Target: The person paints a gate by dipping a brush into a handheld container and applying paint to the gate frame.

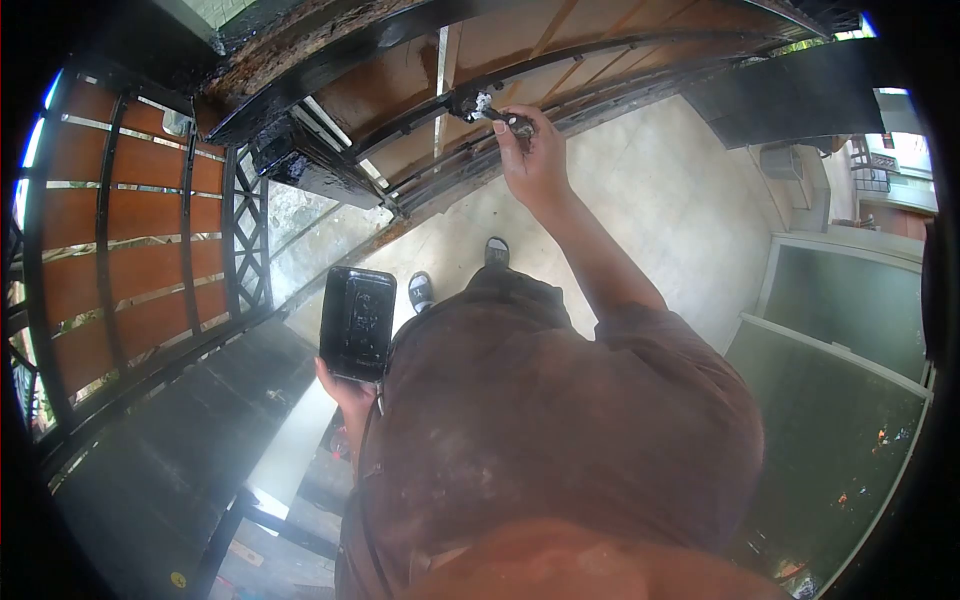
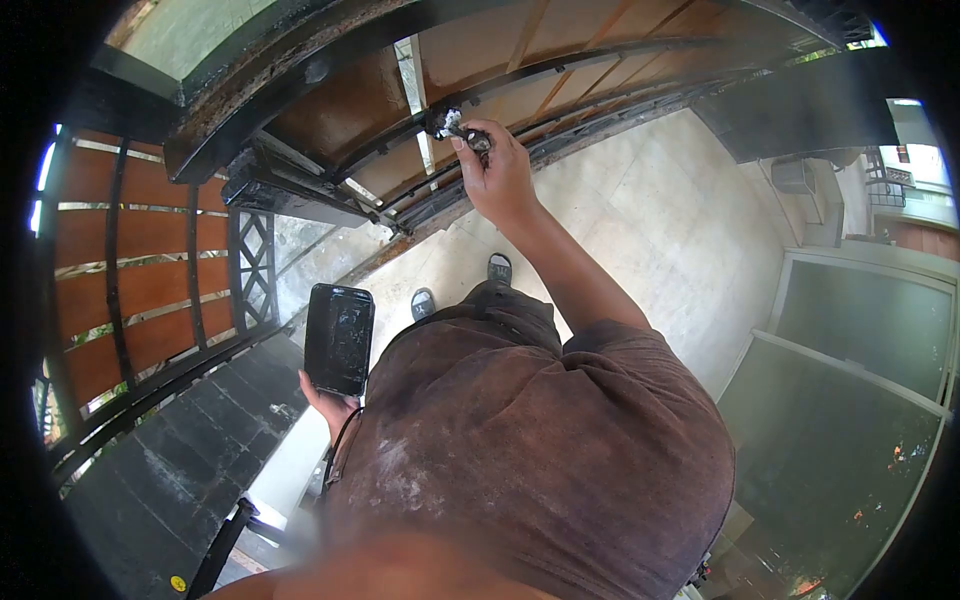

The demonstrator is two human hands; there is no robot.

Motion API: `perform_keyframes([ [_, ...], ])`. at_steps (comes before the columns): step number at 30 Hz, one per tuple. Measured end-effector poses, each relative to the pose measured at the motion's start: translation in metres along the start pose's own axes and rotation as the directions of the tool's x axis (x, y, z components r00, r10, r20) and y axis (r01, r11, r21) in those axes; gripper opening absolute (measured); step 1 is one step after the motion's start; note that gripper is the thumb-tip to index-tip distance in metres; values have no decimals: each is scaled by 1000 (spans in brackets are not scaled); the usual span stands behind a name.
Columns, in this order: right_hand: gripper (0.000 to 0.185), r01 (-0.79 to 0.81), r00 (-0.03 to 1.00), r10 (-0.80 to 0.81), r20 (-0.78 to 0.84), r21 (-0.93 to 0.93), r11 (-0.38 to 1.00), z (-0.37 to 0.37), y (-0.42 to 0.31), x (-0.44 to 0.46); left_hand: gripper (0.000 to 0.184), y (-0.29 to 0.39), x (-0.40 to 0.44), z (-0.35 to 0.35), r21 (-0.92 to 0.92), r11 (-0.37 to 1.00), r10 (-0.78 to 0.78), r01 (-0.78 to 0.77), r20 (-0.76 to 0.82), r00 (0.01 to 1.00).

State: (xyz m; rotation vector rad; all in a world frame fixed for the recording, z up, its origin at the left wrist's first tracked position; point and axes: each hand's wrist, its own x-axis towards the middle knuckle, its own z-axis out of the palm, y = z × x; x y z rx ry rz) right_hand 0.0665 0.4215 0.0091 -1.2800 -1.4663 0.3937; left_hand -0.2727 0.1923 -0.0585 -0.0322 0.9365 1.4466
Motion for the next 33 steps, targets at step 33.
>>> perform_keyframes([
  [33,23,-19,997,16,82,30,999,50,-39,-30,60,21,10,-27,-46,998,41,-40,35,999],
])
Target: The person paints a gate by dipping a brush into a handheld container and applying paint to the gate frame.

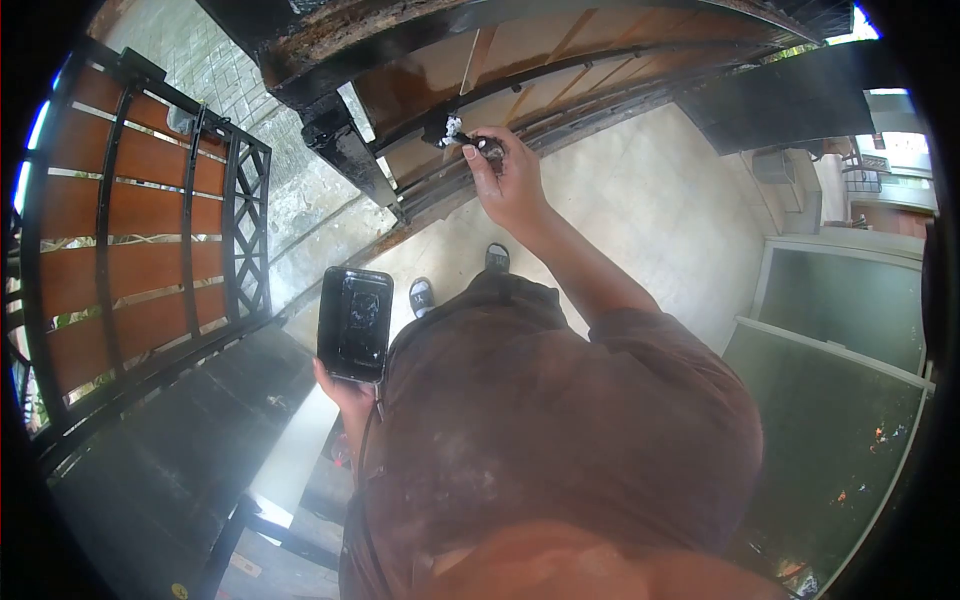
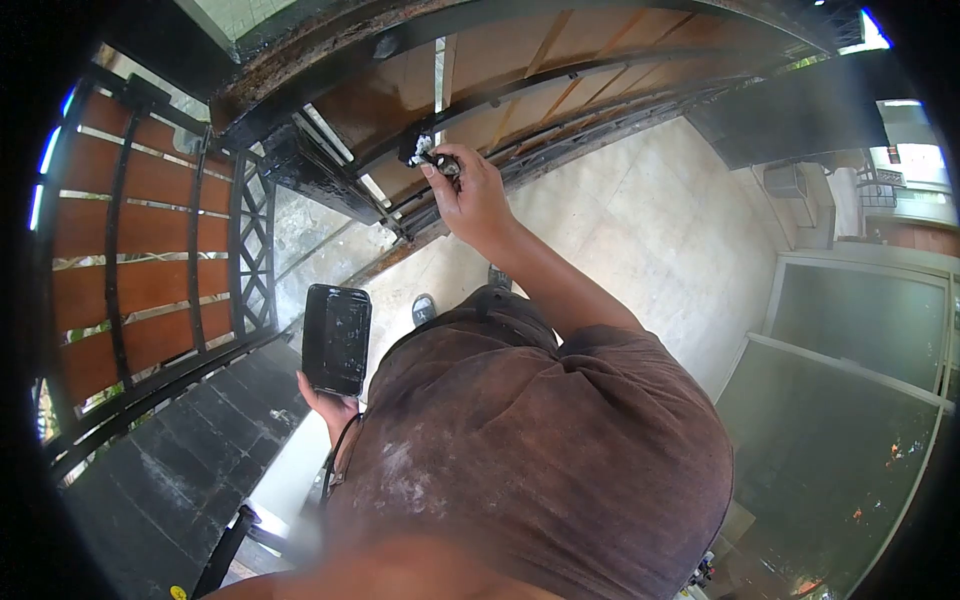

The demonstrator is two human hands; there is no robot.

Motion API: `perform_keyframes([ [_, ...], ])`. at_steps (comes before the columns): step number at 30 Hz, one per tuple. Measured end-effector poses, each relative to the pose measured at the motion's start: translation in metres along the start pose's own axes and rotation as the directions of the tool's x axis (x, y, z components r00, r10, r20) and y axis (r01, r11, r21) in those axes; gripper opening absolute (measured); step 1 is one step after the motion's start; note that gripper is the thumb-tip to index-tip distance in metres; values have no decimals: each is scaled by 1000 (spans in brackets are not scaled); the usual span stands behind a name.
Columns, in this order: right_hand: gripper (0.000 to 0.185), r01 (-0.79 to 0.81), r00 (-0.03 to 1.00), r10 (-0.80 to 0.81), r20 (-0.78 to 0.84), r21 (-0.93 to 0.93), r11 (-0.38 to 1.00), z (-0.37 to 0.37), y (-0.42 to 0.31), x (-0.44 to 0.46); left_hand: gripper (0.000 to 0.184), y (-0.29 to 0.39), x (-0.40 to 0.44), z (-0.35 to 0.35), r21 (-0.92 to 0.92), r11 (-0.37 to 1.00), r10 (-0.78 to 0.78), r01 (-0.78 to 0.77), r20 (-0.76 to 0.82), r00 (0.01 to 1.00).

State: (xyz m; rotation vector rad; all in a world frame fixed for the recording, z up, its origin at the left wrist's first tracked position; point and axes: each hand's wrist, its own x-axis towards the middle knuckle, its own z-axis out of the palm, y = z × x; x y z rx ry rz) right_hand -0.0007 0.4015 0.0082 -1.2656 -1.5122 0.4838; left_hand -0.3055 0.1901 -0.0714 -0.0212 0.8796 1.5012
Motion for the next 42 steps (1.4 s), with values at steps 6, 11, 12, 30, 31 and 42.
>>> perform_keyframes([
  [6,22,-29,999,27,25,54,998,8,-8,-4,61,3,-2,-6,-9,1000,6,-7,-24,1000],
  [11,22,25,1000,-26,15,20,999,15,-14,-8,60,6,-7,-11,-12,1000,-3,2,-28,1000],
  [12,22,26,1000,-26,16,21,999,16,-14,-9,60,7,-8,-13,-4,1000,-6,6,-37,999],
  [30,22,-10,997,8,71,41,999,34,-27,-18,59,22,-7,-26,-14,1000,-9,9,18,1000],
  [31,22,-63,995,58,77,59,996,33,-29,-18,58,23,-6,-27,-28,999,-15,16,27,1000],
  [42,23,-100,994,96,53,90,991,34,-20,-18,56,26,-1,-29,-20,1000,1,-1,-8,1000],
])
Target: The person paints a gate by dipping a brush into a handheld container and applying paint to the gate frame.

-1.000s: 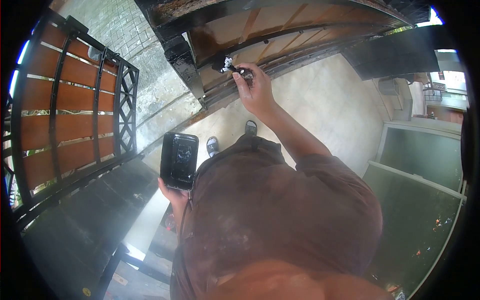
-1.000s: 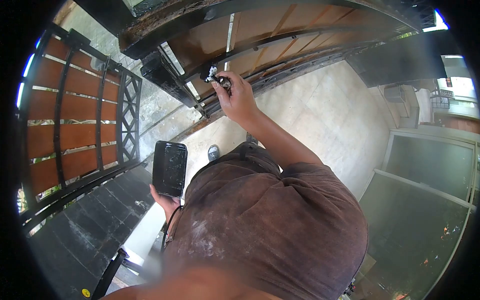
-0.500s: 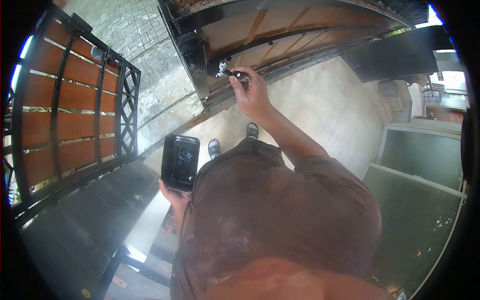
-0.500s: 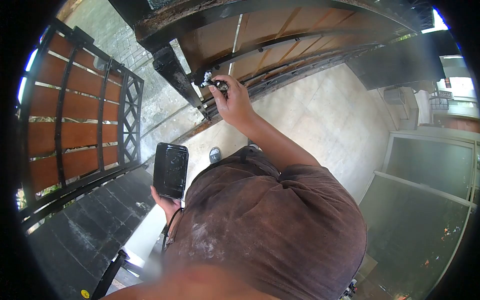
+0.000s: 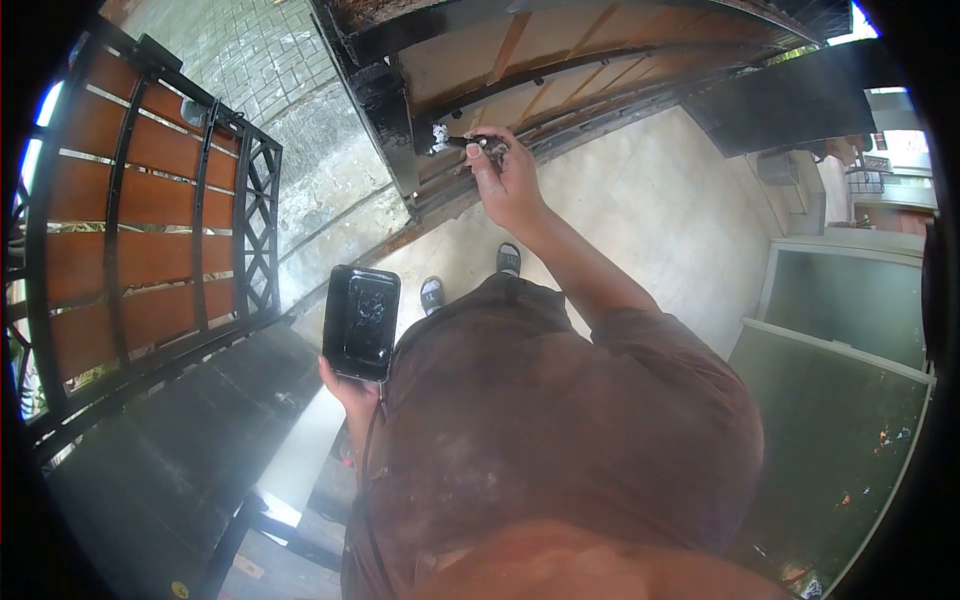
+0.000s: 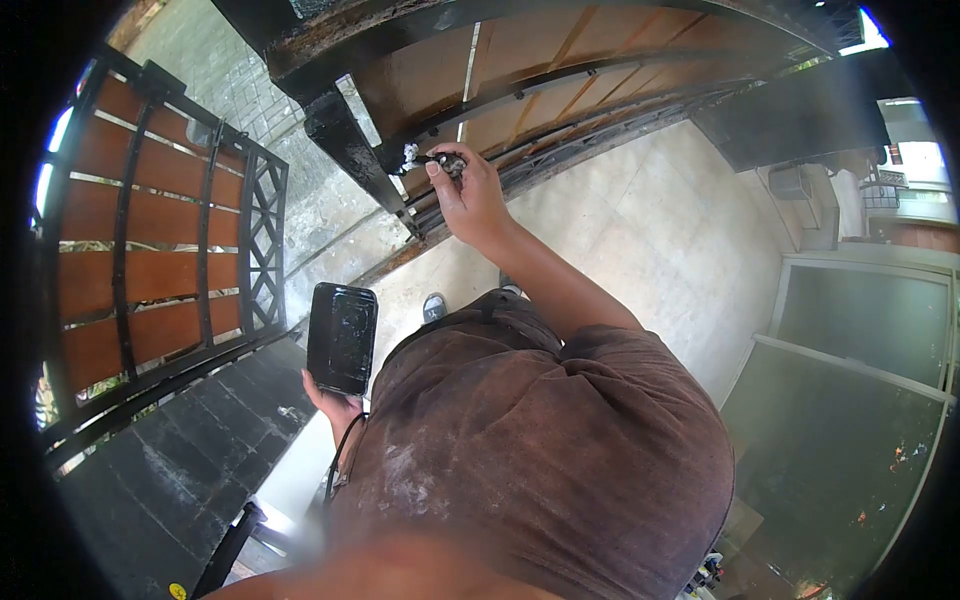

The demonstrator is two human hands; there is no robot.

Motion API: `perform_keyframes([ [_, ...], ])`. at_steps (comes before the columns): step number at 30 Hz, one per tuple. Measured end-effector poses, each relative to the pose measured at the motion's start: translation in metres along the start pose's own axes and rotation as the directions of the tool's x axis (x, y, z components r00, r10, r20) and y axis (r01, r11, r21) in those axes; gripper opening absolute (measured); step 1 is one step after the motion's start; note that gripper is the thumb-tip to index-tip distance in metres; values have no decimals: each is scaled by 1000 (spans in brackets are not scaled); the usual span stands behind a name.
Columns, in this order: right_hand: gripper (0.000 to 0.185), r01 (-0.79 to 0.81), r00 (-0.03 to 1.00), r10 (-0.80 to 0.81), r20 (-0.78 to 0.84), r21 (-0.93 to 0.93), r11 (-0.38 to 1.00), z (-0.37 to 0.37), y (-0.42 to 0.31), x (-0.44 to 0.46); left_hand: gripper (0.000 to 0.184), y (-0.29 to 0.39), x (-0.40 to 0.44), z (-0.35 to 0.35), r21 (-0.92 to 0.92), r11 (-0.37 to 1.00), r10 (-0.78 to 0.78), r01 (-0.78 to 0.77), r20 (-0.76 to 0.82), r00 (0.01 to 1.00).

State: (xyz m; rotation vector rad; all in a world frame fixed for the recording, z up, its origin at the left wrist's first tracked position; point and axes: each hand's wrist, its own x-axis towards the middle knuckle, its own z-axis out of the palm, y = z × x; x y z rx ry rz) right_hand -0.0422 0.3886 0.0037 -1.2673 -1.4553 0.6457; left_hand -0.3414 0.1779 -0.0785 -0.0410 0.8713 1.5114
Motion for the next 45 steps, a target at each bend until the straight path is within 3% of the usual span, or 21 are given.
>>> perform_keyframes([
  [3,22,-64,998,64,7,76,995,-2,2,1,56,0,-1,1,-7,1000,-6,6,10,1000],
  [5,22,-212,976,215,24,291,933,-3,13,2,55,0,-1,0,-4,1000,-11,11,15,1000],
  [6,22,-213,976,216,23,292,933,-4,15,4,59,-1,1,-3,24,1000,-11,12,-11,1000],
  [8,22,-343,927,373,50,518,783,-7,19,7,63,-4,3,-8,54,998,-11,13,-38,999],
  [11,25,-368,919,380,108,584,724,-15,28,12,65,-5,3,-8,29,999,-43,43,-18,999],
  [19,27,-374,900,431,57,609,700,-23,28,9,68,-4,7,-4,20,995,-100,99,91,991],
  [27,23,-262,912,404,-63,669,695,-58,31,-17,66,-5,8,6,100,993,-74,67,68,995],
  [31,31,-281,897,432,-95,633,722,-68,30,-32,65,-7,10,13,160,986,-62,52,57,996],
  [45,23,-243,904,418,-88,699,673,-15,24,-19,64,-6,10,16,116,992,-55,42,112,992],
])
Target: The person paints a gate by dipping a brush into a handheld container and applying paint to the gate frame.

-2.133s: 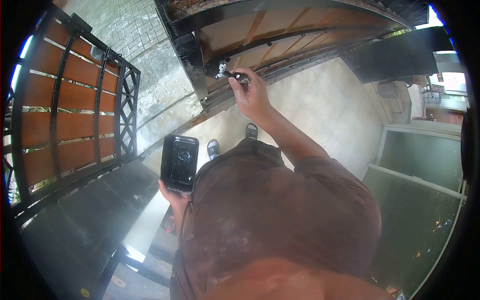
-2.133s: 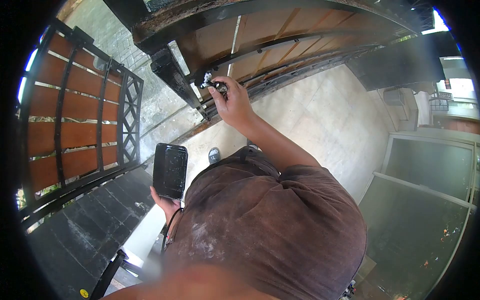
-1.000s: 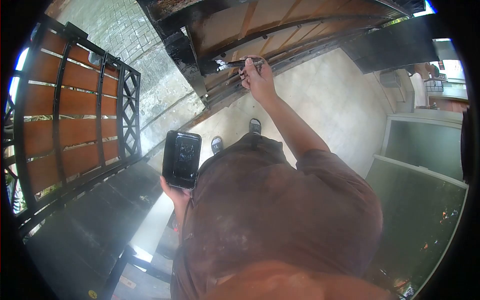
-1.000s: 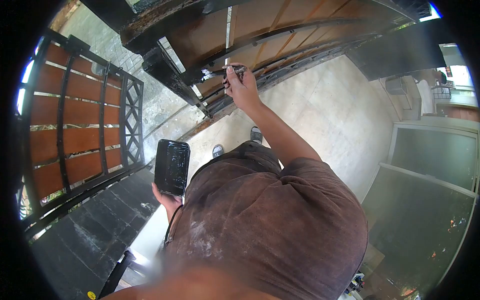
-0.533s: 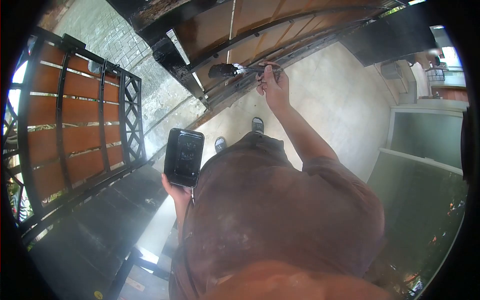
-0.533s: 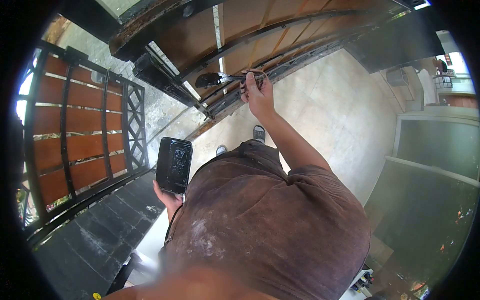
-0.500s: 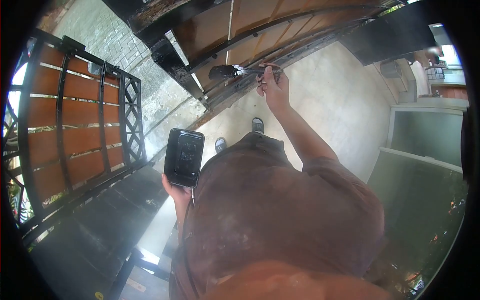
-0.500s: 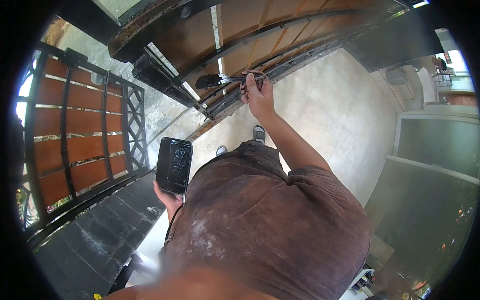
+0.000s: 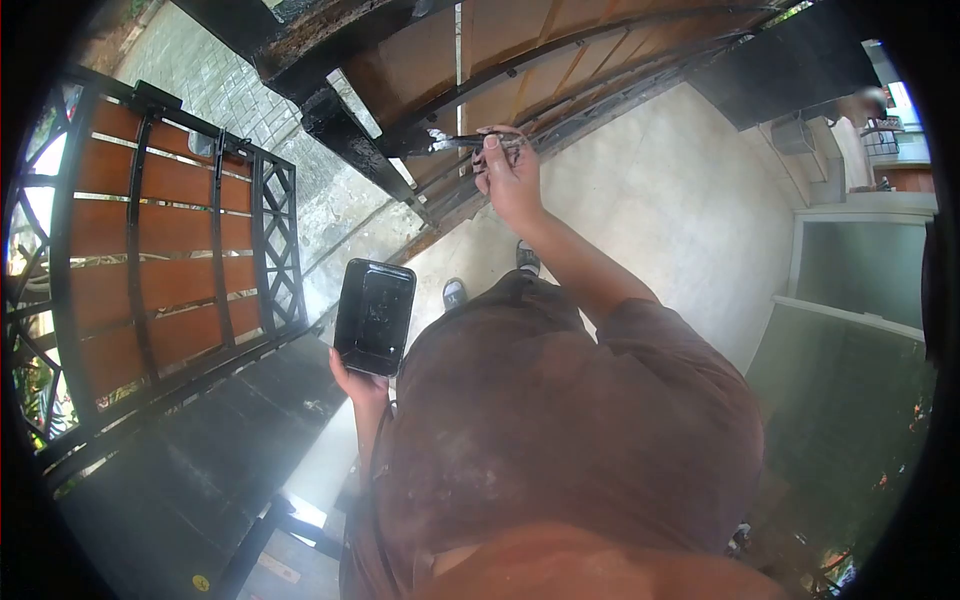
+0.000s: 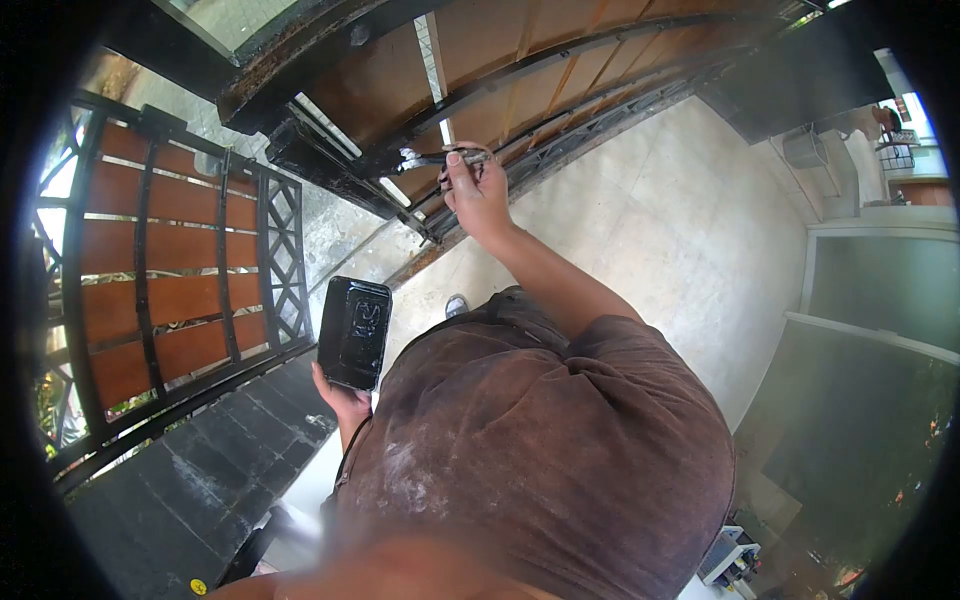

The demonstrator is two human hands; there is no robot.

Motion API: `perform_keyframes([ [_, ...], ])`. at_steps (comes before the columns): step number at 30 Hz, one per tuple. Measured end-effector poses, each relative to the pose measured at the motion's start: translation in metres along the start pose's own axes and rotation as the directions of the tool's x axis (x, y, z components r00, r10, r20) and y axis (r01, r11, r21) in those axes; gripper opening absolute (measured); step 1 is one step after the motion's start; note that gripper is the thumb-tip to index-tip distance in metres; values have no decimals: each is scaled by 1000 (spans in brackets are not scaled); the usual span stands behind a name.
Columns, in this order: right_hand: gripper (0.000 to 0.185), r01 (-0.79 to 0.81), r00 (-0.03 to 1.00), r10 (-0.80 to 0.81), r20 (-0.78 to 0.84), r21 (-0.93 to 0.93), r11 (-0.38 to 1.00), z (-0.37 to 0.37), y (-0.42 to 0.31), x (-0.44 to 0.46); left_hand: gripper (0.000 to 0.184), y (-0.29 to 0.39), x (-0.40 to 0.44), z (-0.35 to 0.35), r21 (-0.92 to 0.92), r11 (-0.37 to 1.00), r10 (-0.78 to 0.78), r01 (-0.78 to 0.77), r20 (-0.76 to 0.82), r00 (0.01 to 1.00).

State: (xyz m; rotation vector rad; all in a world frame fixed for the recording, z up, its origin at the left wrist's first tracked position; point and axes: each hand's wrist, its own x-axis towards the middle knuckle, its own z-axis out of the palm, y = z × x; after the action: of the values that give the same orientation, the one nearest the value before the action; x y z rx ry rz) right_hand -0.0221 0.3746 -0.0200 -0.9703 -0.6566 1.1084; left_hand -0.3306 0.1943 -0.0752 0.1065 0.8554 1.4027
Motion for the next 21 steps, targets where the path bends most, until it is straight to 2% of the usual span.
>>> perform_keyframes([
  [8,26,-9,999,11,52,-24,1000,1,14,3,61,-6,-16,9,9,1000,1,-1,-35,999],
  [10,25,-18,999,19,42,-39,999,1,14,5,61,-9,-17,10,27,999,22,-19,-93,995],
  [21,24,-4,1000,3,-21,-32,999,-11,17,17,65,-16,-13,14,32,999,30,-26,-137,990],
])
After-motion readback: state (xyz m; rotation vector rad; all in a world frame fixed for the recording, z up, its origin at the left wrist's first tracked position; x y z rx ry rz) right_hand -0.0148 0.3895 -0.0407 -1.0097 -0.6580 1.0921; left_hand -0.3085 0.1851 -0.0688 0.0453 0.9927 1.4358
